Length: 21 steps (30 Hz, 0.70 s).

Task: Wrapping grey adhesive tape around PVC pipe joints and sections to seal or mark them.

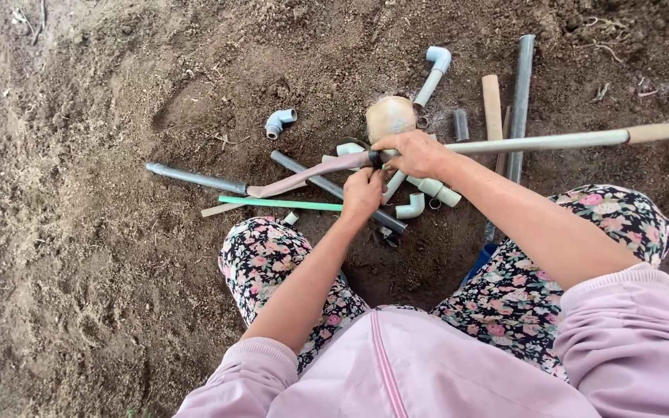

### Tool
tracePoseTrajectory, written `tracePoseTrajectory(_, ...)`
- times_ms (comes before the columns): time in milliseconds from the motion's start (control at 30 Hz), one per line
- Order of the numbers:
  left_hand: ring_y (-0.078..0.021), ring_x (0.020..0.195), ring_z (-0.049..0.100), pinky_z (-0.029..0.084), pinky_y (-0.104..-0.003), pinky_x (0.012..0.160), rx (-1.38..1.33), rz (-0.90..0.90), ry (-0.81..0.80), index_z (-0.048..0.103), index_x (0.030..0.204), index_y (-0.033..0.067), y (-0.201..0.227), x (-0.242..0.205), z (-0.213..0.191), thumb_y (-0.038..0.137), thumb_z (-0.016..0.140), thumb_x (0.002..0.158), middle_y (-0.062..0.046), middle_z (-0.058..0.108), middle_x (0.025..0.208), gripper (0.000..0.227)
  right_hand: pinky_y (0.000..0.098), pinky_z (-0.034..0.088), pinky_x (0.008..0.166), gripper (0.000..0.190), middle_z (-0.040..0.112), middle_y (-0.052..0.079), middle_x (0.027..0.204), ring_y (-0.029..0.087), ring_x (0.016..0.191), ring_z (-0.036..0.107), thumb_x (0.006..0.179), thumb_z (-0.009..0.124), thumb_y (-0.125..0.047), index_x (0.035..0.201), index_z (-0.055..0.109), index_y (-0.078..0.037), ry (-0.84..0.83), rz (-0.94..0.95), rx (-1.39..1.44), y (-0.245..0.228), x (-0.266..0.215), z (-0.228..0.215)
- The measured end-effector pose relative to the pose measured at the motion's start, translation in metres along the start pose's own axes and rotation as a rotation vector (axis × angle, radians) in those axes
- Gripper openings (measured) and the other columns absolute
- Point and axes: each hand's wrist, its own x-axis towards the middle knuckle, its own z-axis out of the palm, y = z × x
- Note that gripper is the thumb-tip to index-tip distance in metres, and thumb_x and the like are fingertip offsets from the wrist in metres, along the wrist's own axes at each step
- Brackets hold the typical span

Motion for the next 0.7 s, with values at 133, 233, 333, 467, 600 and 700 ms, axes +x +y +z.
tracePoseTrajectory(133,-0.0118,0.047,0.062,0.05,-0.023,0.048,-0.06,0.043,-0.017,0.067,0.076,0.0061,0.018,-0.005,-0.009,0.025,0.052,0.087,-0.005,0.063,0.054,0.027,0.0424,0.049,0.094,0.039,0.066,0.009,0.113,0.031,0.11,0.058,0.078,0.069,-0.025,0.116,0.061,-0.03,0.051,-0.037,-0.023,0.019,0.012,0.007)
tracePoseTrajectory(233,-0.0113,0.045,0.062,0.051,-0.023,0.045,-0.07,0.073,-0.03,0.069,0.074,0.006,0.031,-0.004,-0.015,0.026,0.055,0.084,-0.005,0.063,0.054,0.026,0.0416,0.049,0.093,0.04,0.067,0.009,0.111,0.031,0.109,0.059,0.077,0.069,-0.025,0.116,0.062,-0.031,0.073,-0.023,-0.007,0.02,0.012,0.011)
tracePoseTrajectory(333,-0.0108,0.043,0.059,0.049,-0.023,0.042,-0.061,0.13,-0.054,0.069,0.071,0.0052,0.044,0.004,-0.025,0.028,0.057,0.083,-0.006,0.062,0.053,0.028,0.0404,0.052,0.085,0.032,0.069,0.005,0.099,0.029,0.099,0.063,0.072,0.073,-0.023,0.102,0.064,-0.029,0.117,-0.043,0.039,0.041,0.024,0.034)
tracePoseTrajectory(467,-0.0089,0.036,0.053,0.044,-0.022,0.034,-0.031,0.154,-0.037,0.069,0.07,0.0037,0.049,0.045,-0.035,0.021,0.056,0.078,-0.007,0.063,0.053,0.023,0.0461,0.053,0.075,0.034,0.071,0.009,0.088,0.034,0.09,0.065,0.066,0.08,-0.02,0.097,0.067,-0.02,0.19,-0.141,0.09,0.046,0.027,0.041)
tracePoseTrajectory(600,-0.0087,0.036,0.05,0.043,-0.022,0.032,-0.077,0.059,-0.069,0.068,0.076,-0.0012,0.075,0.051,-0.041,0.016,0.056,0.079,-0.01,0.065,0.058,0.021,0.0456,0.054,0.079,0.038,0.071,0.001,0.089,0.029,0.093,0.064,0.062,0.079,-0.03,0.098,0.067,-0.028,0.202,-0.144,0.021,0.038,0.023,0.03)
tracePoseTrajectory(700,-0.0077,0.033,0.047,0.041,-0.024,0.03,-0.142,-0.024,-0.06,0.067,0.08,-0.0055,0.066,0.074,-0.034,0.012,0.056,0.08,-0.013,0.064,0.058,0.02,0.0491,0.051,0.078,0.028,0.07,0.008,0.085,0.034,0.09,0.064,0.067,0.074,-0.027,0.094,0.066,-0.023,0.222,-0.139,0.015,0.019,0.008,0.014)
